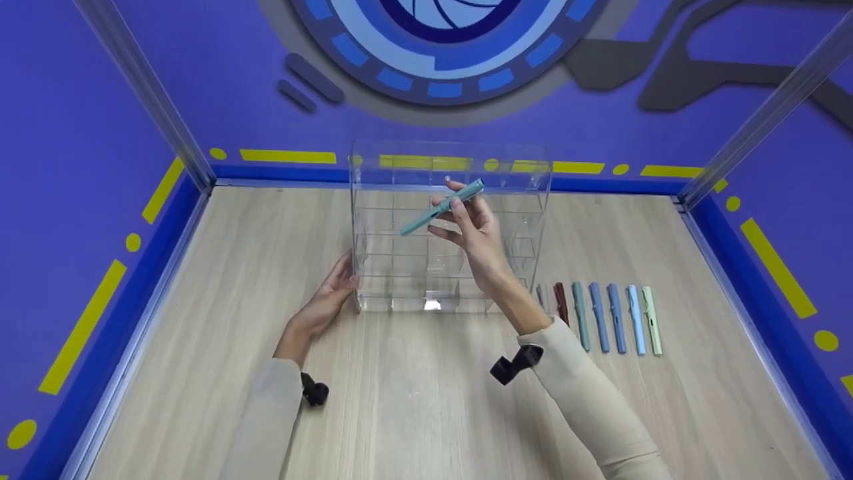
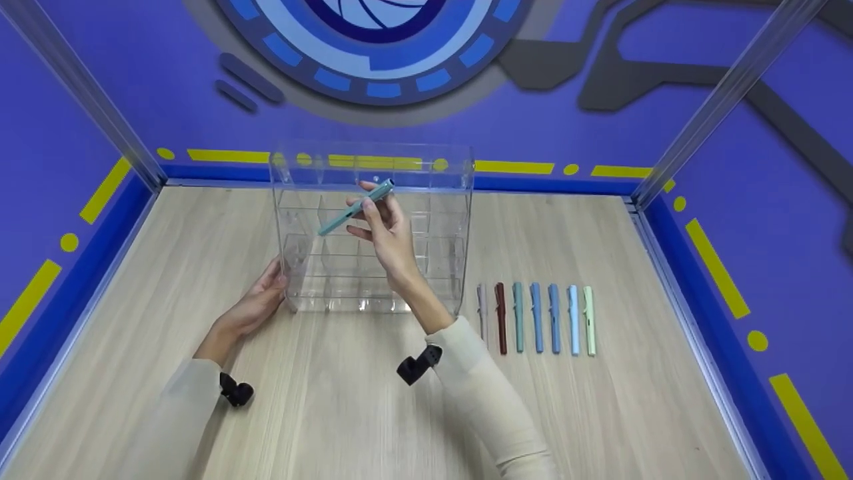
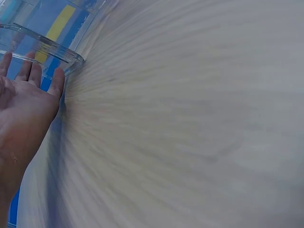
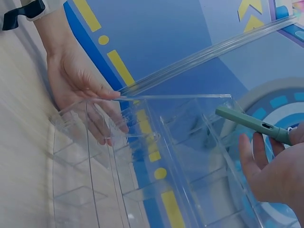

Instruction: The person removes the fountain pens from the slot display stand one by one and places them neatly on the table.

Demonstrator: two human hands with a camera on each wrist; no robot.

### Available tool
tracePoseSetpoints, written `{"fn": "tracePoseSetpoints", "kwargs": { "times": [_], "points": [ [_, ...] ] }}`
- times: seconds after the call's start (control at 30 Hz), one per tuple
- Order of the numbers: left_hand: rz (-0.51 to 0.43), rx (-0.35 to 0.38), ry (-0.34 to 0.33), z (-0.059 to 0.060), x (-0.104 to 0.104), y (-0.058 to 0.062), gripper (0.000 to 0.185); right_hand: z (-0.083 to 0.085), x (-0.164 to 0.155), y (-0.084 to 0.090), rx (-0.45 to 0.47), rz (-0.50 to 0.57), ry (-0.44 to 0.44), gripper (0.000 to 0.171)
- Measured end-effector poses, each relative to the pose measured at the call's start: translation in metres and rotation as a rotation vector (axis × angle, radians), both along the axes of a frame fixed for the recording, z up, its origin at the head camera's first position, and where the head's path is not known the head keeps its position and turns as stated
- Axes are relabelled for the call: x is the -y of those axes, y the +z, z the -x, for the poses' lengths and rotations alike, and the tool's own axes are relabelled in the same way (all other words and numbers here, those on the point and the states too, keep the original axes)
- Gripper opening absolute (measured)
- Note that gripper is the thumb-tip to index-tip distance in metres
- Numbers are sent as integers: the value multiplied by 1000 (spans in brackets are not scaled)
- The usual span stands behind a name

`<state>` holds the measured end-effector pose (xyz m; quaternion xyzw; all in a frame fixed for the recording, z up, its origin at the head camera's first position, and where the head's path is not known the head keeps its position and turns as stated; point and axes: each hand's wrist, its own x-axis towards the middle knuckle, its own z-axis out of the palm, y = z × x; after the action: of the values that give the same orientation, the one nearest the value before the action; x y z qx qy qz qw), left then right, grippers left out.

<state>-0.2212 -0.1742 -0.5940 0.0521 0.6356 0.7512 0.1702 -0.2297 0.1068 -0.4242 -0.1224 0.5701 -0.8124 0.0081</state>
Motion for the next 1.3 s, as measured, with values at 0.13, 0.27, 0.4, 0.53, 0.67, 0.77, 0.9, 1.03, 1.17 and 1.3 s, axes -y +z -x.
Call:
{"fn": "tracePoseSetpoints", "kwargs": {
  "times": [0.13, 0.27, 0.4, 0.53, 0.67, 0.77, 0.9, 1.03, 1.17, 1.3],
  "points": [
    [-12, -12, -4, 1, 0, 0, 68, -1, -8, -3, 14, -8, 39, 38],
    [-11, -12, 1, -1, 0, -2, 68, -2, -16, -8, 21, -48, 81, 39],
    [-5, 3, 9, -1, 1, -3, 70, -2, -24, -13, 26, -112, 114, 39],
    [-12, 6, 19, 1, 0, -3, 68, -2, -34, -17, 23, -162, 99, 41],
    [-11, 0, 10, 1, 0, -3, 67, -4, -46, -21, 31, -199, 60, 41],
    [-11, -4, 4, 1, -1, -2, 68, -6, -56, -25, 44, -233, 40, 41],
    [-22, -4, 8, 0, -2, -3, 68, -8, -67, -28, 48, -267, 60, 45],
    [-28, 0, 16, 0, -2, -3, 68, -11, -77, -27, 53, -294, 105, 54],
    [-23, 2, 19, 1, -3, -3, 68, -14, -87, -26, 70, -364, 117, 58],
    [-20, -2, 13, 1, -2, -3, 67, -14, -96, -29, 72, -431, 101, 59]
  ]
}}
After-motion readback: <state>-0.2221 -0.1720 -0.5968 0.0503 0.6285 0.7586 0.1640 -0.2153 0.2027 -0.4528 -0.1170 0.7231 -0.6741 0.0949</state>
